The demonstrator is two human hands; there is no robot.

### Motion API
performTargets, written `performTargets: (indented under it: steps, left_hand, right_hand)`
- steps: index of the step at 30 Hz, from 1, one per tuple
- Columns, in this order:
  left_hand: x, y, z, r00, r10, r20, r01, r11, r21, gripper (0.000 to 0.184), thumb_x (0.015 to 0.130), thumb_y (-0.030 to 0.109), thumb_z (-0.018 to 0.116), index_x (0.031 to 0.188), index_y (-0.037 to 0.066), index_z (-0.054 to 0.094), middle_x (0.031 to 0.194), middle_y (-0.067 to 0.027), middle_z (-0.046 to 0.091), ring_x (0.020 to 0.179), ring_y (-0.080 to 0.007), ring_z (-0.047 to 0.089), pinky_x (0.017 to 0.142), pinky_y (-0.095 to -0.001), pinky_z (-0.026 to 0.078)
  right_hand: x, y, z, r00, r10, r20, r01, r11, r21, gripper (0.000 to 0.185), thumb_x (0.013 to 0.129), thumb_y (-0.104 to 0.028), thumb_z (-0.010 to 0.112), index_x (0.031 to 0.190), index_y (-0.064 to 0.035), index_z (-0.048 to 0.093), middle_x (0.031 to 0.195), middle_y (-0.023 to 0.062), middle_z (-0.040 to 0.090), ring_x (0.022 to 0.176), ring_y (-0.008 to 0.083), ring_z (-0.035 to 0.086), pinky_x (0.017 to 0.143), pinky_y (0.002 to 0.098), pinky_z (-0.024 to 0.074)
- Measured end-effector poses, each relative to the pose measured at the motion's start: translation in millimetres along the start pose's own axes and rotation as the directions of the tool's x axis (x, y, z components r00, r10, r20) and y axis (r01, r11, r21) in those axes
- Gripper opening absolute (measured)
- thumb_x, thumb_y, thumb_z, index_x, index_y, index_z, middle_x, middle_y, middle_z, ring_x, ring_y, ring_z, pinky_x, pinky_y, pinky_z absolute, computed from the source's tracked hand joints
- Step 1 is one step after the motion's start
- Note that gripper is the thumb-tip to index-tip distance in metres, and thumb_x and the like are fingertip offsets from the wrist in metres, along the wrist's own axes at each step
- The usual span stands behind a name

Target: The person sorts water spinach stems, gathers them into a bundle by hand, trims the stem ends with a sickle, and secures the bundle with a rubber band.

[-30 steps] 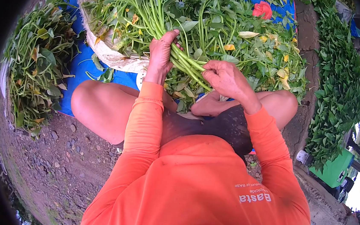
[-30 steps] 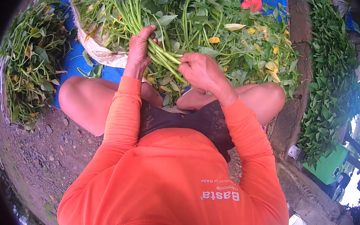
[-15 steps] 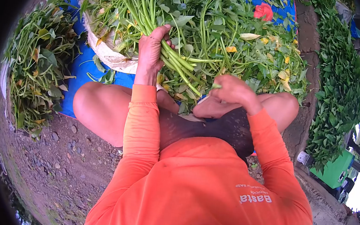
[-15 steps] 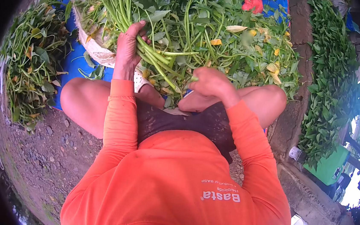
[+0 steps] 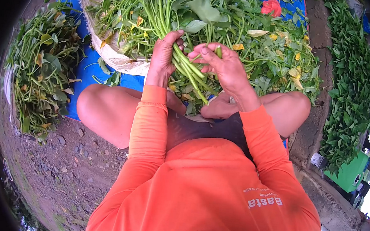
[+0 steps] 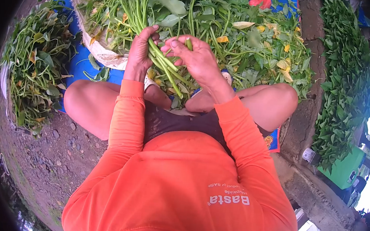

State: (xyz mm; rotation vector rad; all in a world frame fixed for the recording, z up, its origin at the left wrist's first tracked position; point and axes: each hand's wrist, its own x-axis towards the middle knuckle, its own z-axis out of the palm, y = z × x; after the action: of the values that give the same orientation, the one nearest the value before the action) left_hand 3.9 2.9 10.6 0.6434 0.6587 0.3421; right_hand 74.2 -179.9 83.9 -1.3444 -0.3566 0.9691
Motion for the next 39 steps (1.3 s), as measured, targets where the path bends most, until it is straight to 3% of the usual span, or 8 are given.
performTargets:
  steps: [8,12,17,18,20,29,33,39]
  left_hand:
    - [9,12,-9,0.988,0.000,-0.153,-0.030,0.981,-0.193,0.025,0.093,0.017,0.079,0.097,0.013,0.055,0.072,0.0023,0.054,0.057,-0.0098,0.052,0.056,-0.0288,0.051]
    - [4,37,-16,0.978,0.068,-0.198,-0.083,0.994,-0.068,0.024,0.093,0.018,0.080,0.099,0.011,0.059,0.071,0.0012,0.055,0.057,-0.0111,0.054,0.056,-0.0297,0.051]
    - [4,44,-13,0.972,0.121,-0.200,-0.109,0.991,0.072,0.025,0.091,0.019,0.082,0.098,0.009,0.061,0.071,-0.0004,0.057,0.056,-0.0121,0.055,0.055,-0.0305,0.051]
    - [1,42,-12,0.974,0.123,-0.192,-0.106,0.990,0.095,0.025,0.091,0.019,0.082,0.098,0.008,0.061,0.071,-0.0008,0.057,0.056,-0.0124,0.055,0.055,-0.0306,0.051]
    - [-2,38,-5,0.975,0.098,-0.198,-0.075,0.990,0.120,0.026,0.090,0.019,0.082,0.101,0.006,0.062,0.071,-0.0020,0.056,0.056,-0.0133,0.055,0.054,-0.0309,0.051]
    - [-5,18,-19,0.967,0.054,-0.249,-0.007,0.983,0.185,0.019,0.092,0.017,0.079,0.095,0.004,0.065,0.068,-0.0016,0.056,0.052,-0.0129,0.054,0.051,-0.0310,0.051]
    - [7,14,-29,0.961,0.033,-0.275,0.017,0.984,0.178,0.021,0.091,0.017,0.080,0.096,0.002,0.066,0.070,-0.0024,0.058,0.052,-0.0135,0.056,0.051,-0.0303,0.052]
    - [17,10,-19,0.963,-0.006,-0.268,0.049,0.987,0.151,0.023,0.090,0.018,0.082,0.095,0.002,0.067,0.071,-0.0029,0.059,0.053,-0.0141,0.058,0.050,-0.0303,0.053]
  right_hand:
    - [-42,-9,-47,0.955,-0.272,-0.115,0.274,0.962,-0.001,0.025,0.109,-0.023,0.066,0.117,0.0006,0.070,0.094,0.0076,0.073,0.090,0.0168,0.073,0.084,0.0330,0.0607]
    - [-34,-66,-164,0.769,-0.166,-0.617,-0.034,0.954,-0.298,0.037,0.106,-0.026,0.070,0.130,0.0022,0.067,0.104,0.0120,0.076,0.098,0.0239,0.075,0.093,0.0369,0.0602]
    - [21,-3,-230,0.701,-0.626,-0.342,-0.345,0.123,-0.931,0.060,0.093,-0.033,0.079,0.140,0.0018,0.066,0.119,0.0191,0.078,0.107,0.0299,0.074,0.101,0.0425,0.0568]
    - [40,7,-196,0.814,-0.360,-0.456,-0.227,0.525,-0.820,0.047,0.095,-0.028,0.077,0.133,-0.0015,0.072,0.112,0.0160,0.079,0.097,0.0234,0.075,0.090,0.0370,0.0593]
    - [74,32,-133,0.941,0.077,-0.331,-0.274,0.746,-0.606,0.028,0.097,-0.029,0.072,0.109,-0.0059,0.083,0.118,0.0157,0.080,0.111,0.0281,0.075,0.104,0.0368,0.0549]
    - [175,123,-83,0.828,0.057,-0.558,-0.436,0.690,-0.578,0.037,0.093,-0.023,0.082,0.121,-0.0010,0.074,0.122,0.0166,0.076,0.114,0.0286,0.071,0.103,0.0379,0.0535]
    - [168,108,-104,0.891,-0.065,-0.449,-0.167,0.874,-0.457,0.029,0.099,-0.012,0.076,0.126,-0.0030,0.071,0.117,0.0087,0.075,0.105,0.0174,0.069,0.095,0.0318,0.0568]
    - [96,9,-109,0.945,0.091,-0.315,-0.063,0.993,0.099,0.029,0.103,-0.018,0.076,0.129,-0.0055,0.070,0.115,0.0028,0.071,0.090,0.0129,0.066,0.077,0.0327,0.0589]
